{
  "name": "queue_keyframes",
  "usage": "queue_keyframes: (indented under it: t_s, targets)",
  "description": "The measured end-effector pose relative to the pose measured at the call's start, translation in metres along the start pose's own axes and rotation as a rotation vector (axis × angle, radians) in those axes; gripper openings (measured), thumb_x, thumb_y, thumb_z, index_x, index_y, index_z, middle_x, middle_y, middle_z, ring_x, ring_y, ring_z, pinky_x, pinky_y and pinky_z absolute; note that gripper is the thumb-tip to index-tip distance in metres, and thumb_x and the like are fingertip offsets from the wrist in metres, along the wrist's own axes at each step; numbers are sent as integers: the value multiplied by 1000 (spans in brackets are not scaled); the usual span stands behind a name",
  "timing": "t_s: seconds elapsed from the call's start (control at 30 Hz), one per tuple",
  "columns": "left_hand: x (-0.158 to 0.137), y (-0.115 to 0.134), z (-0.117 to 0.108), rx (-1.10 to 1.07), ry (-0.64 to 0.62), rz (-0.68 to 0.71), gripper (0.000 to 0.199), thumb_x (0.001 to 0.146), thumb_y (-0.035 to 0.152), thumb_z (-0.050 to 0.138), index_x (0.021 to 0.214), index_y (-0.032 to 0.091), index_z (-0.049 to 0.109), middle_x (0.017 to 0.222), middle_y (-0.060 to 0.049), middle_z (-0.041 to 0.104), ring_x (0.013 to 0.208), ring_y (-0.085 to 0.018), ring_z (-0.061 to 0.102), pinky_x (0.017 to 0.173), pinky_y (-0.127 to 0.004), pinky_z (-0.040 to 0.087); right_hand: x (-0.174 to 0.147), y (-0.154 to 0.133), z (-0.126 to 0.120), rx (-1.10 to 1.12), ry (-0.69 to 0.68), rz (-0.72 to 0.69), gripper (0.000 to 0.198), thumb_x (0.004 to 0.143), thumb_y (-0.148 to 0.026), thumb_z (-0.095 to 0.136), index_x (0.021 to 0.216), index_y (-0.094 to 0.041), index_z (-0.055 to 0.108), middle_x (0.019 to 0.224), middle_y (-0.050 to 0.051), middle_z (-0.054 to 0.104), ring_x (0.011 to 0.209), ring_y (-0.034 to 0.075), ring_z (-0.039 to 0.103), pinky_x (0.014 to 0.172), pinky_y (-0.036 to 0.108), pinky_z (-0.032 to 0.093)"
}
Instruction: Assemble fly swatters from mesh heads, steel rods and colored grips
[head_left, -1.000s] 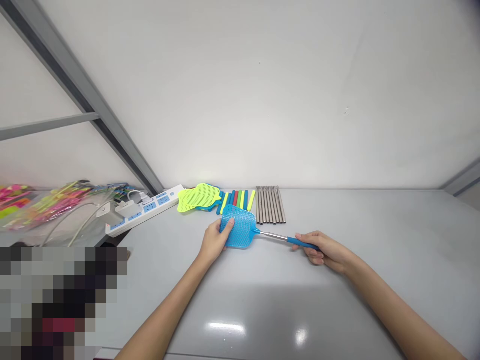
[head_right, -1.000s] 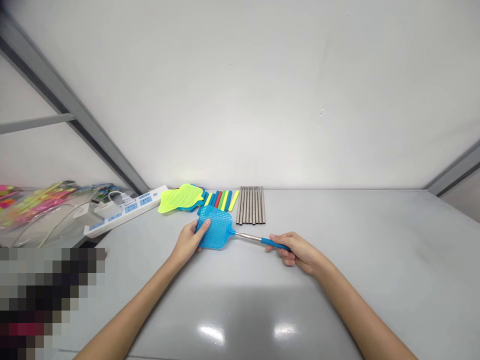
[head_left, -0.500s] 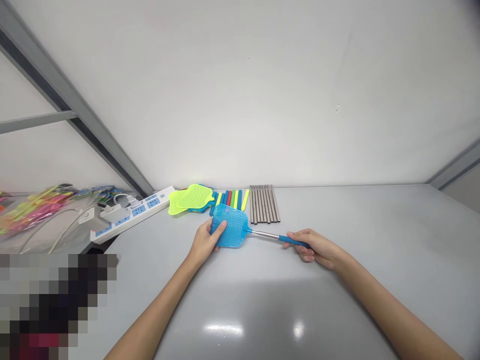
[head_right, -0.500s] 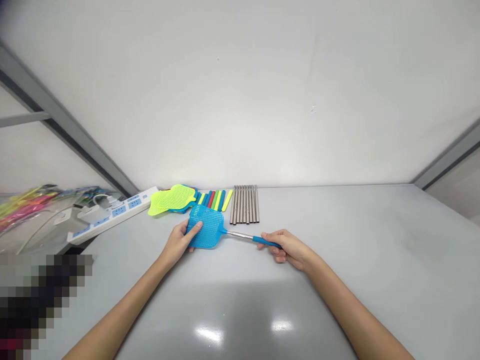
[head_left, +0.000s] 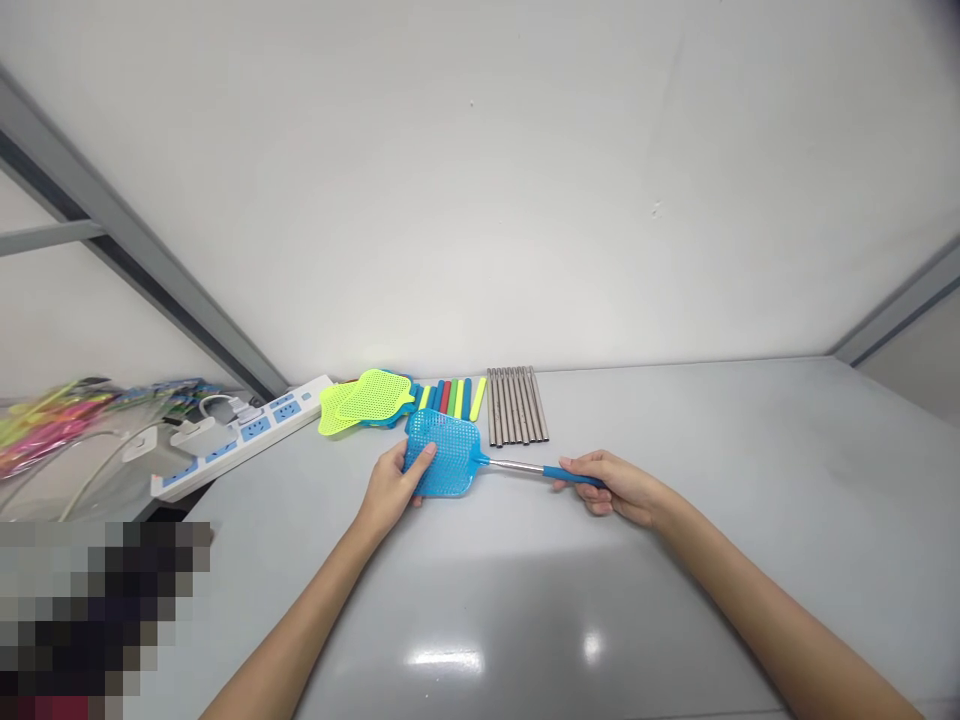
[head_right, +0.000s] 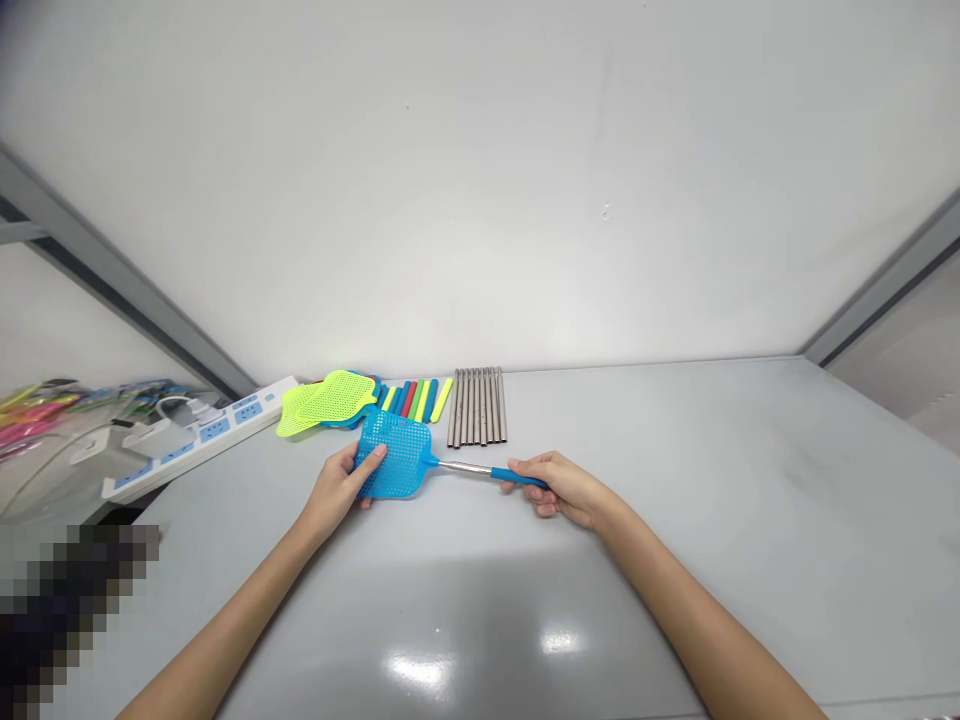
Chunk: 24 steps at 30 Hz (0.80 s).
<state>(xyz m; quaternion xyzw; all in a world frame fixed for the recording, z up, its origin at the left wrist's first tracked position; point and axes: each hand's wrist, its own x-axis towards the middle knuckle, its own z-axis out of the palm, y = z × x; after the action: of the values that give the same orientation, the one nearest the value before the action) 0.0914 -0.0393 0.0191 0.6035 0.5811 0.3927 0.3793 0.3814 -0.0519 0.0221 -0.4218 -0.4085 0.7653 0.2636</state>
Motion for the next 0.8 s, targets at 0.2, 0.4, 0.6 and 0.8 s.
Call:
queue_keyframes:
  t_s: [0.2, 0.4, 0.6, 0.8]
  targets:
    - [-1, 2, 0, 2, 2, -21, 28, 72, 44, 48, 68, 16, 46, 48, 6, 46, 31, -7, 42, 33, -18, 32, 0, 1, -1, -1, 1, -4, 36, 71, -42, 56, 75, -7, 64, 40, -8, 25, 39, 3, 13, 38, 21, 13]
    - [-2, 3, 0, 2, 0, -30, 27, 72, 43, 48, 67, 16, 45, 48, 7, 45, 32, -7, 42, 34, -18, 33, 1, 2, -1, 10, 0, -10, 35, 71, -41, 56, 75, -7, 64, 40, -7, 27, 39, 3, 14, 38, 22, 13]
    - [-4, 8, 4, -2, -38, -69, 27, 72, 43, 50, 75, 16, 47, 51, 6, 45, 35, -7, 41, 34, -18, 34, -1, 2, -4, 15, 8, 6, 34, 72, -40, 55, 74, -7, 64, 40, -8, 26, 39, 3, 14, 39, 22, 13]
    - [-6, 11, 6, -12, -31, -74, 31, 71, 43, 51, 86, 17, 50, 61, 3, 52, 39, -7, 43, 35, -19, 37, -3, 0, -5, 14, -2, 11, 34, 72, -40, 56, 74, -7, 63, 39, -8, 26, 39, 3, 14, 39, 22, 13]
